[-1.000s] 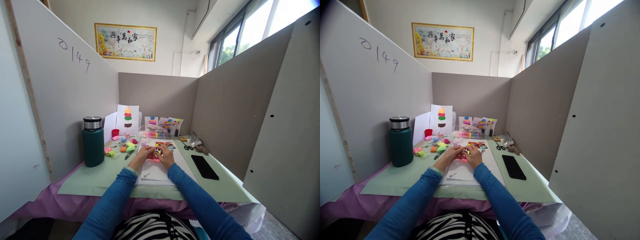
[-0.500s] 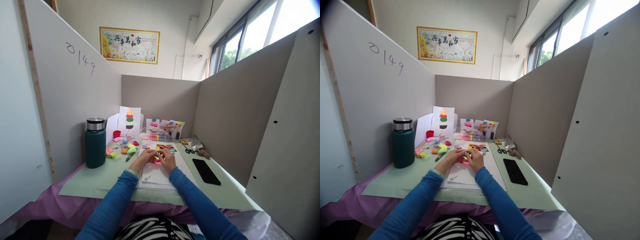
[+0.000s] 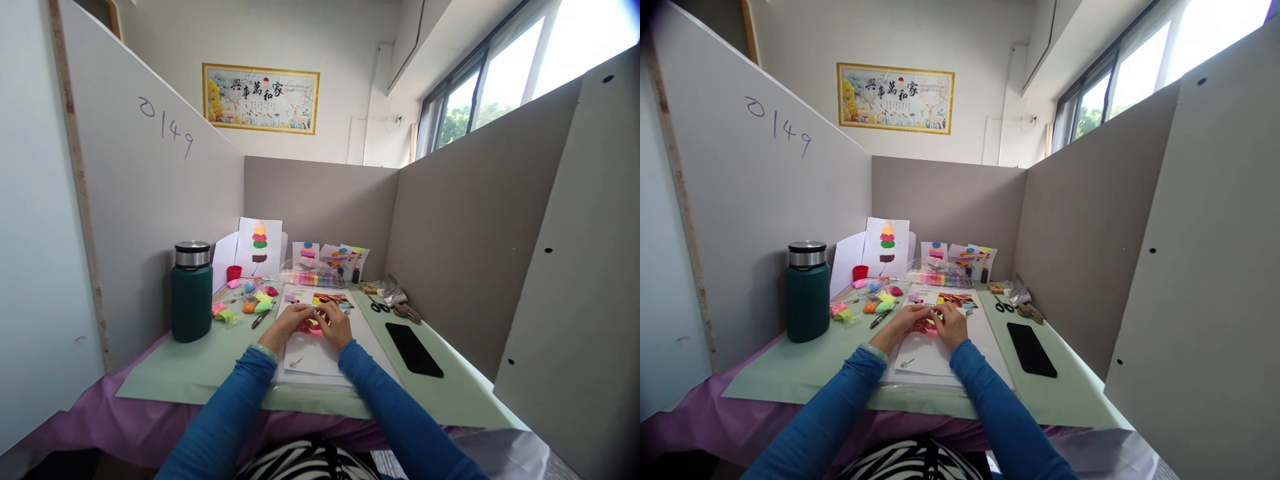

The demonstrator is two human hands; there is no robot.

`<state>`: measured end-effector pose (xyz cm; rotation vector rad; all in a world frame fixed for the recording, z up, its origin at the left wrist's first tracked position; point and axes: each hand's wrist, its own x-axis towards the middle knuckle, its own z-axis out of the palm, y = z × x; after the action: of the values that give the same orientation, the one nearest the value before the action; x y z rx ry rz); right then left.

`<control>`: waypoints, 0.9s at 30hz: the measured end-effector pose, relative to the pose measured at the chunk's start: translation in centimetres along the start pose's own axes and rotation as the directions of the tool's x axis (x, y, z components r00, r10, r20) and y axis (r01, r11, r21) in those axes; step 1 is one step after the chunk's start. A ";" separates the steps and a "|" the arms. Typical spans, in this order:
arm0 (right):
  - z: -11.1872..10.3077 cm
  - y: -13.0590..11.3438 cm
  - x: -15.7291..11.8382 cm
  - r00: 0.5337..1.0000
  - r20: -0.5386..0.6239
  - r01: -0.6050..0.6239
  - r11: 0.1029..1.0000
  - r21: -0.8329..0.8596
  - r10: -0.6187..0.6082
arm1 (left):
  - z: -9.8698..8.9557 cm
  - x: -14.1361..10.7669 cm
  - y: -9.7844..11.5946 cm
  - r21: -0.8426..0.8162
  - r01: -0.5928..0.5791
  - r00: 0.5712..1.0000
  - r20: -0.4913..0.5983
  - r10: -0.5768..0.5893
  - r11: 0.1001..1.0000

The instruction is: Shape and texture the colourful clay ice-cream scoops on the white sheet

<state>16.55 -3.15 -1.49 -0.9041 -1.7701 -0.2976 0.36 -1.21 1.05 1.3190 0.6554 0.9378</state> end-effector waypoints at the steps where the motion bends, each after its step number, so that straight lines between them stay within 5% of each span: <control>1: 0.0 0.0 0.0 1.000 0.000 0.001 1.000 -0.001 -0.001 | -0.1 0.1 -0.1 0.001 -0.004 1.000 0.007 0.004 1.000; 20: -0.2 0.0 0.0 0.999 0.041 0.002 1.000 0.030 -0.003 | 0.3 -0.2 0.3 0.059 -0.002 1.000 0.004 0.002 0.998; 27: -0.3 -0.1 0.0 0.999 0.051 0.009 1.000 0.010 -0.009 | -0.1 0.2 -0.3 0.030 -0.035 0.995 0.097 0.032 0.999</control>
<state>16.72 -3.42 -1.34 -0.9042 -1.8216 -0.2732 0.40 -0.97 0.77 1.3987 0.5770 0.8883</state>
